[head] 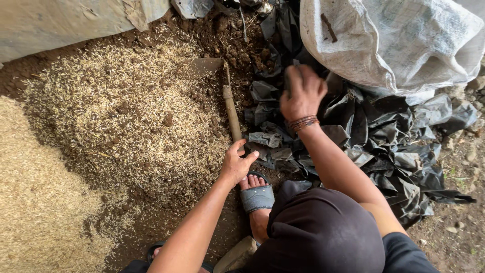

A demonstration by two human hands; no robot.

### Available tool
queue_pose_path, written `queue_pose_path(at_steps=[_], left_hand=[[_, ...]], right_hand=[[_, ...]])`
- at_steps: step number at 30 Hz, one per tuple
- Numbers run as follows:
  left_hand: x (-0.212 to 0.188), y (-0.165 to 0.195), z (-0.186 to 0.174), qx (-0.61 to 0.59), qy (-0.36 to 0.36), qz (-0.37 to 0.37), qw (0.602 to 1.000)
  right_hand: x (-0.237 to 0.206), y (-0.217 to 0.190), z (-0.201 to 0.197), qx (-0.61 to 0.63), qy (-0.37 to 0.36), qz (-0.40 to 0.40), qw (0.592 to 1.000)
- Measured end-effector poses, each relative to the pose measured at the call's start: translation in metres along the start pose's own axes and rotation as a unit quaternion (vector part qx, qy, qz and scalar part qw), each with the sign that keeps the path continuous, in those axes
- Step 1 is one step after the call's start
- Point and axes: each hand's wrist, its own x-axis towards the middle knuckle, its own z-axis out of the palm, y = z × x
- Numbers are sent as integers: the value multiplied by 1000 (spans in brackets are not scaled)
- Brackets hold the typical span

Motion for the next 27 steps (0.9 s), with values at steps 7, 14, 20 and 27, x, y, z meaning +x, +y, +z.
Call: queue_pose_path(at_steps=[7, 14, 20, 27], left_hand=[[-20, -6, -19, -13, -3, -6, 1000], [-25, -38, -30, -21, 11, -11, 1000], [-23, -51, -29, -52, -4, 6, 999], [-32, -40, -49, -48, 23, 1, 999]], right_hand=[[-20, -49, 34, -86, -362, -81, 925], [-83, 114, 66, -217, -217, -89, 948], [-75, 110, 44, -204, -240, 30, 949], [-86, -50, -22, -28, -100, -98, 990]])
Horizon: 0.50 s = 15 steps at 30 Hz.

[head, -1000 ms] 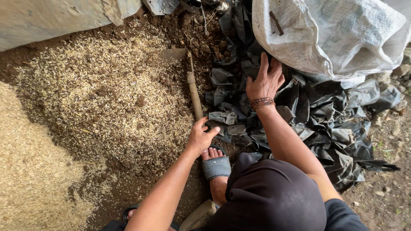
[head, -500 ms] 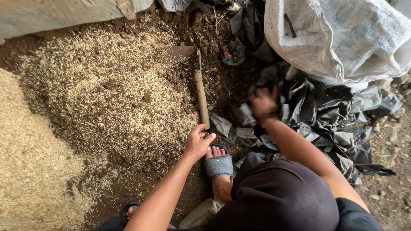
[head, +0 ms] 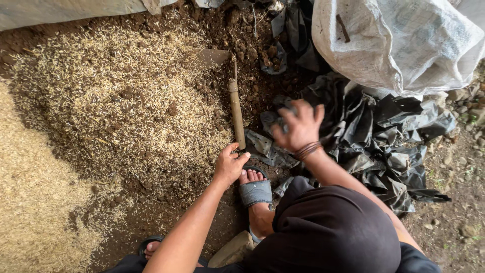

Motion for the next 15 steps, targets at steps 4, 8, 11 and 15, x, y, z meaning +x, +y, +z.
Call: queue_pose_path(at_steps=[4, 8, 11, 15], left_hand=[[-4, 12, 2, -39, -38, -99, 994], [-8, 6, -2, -10, -16, -31, 999], [-7, -8, -11, 6, 11, -12, 1000], [5, -13, -21, -31, 35, -20, 999]], right_hand=[[-14, -44, 36, 31, -121, -103, 987], [-30, 55, 72, -76, -207, -32, 975], [-52, 148, 73, -165, -287, 97, 939], [-38, 139, 71, -199, -396, 179, 878]])
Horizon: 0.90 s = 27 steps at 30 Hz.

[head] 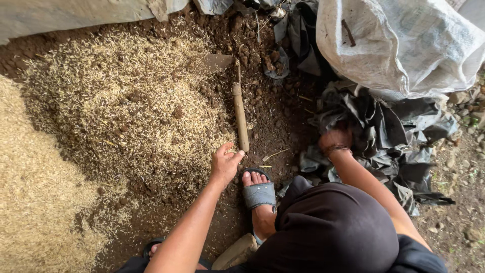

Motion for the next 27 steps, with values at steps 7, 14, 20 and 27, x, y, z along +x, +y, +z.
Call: queue_pose_path(at_steps=[7, 14, 20, 27], left_hand=[[12, 15, -9, -48, -11, -16, 999], [20, 23, -29, 10, 4, -53, 999], [22, 21, -54, 8, 17, -90, 996], [18, 13, -33, 16, -14, 14, 1000]], right_hand=[[0, -64, -151, 223, -33, -10, 974], [110, -70, -149, 85, -29, -21, 996], [93, 8, -39, 62, 161, -57, 983], [65, 11, -70, 79, -17, 22, 997]])
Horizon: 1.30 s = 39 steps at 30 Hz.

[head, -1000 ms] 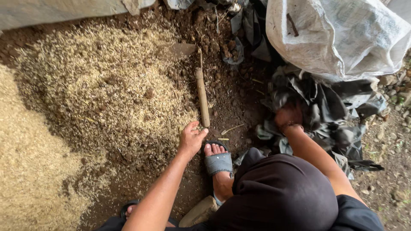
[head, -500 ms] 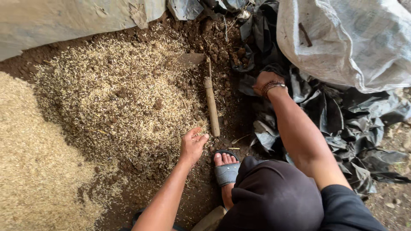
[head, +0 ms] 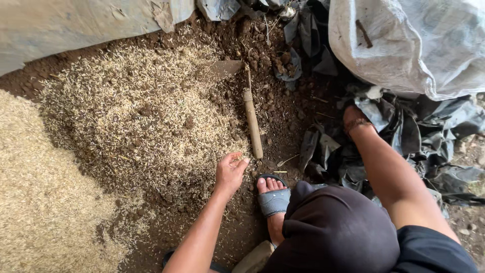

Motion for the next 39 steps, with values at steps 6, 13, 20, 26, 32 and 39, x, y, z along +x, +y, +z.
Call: queue_pose_path(at_steps=[6, 13, 20, 26, 32, 39], left_hand=[[-7, -13, -4, -34, 2, -52, 998], [-2, -7, 0, 5, 7, -82, 997], [-2, 25, -5, -6, 2, -112, 994], [-10, 29, -12, 3, 4, -117, 993], [-4, 7, -14, -14, 22, -90, 996], [-5, -19, 5, -102, 28, 6, 994]], right_hand=[[-45, -62, -78, 89, -49, 29, 994], [38, -121, -78, 364, 215, -73, 903], [31, -171, -86, 423, 454, -195, 759], [-1, -156, -102, 377, 569, -296, 668], [-11, -152, -65, 767, 249, -237, 542], [-57, -131, -17, 824, 176, -206, 497]])
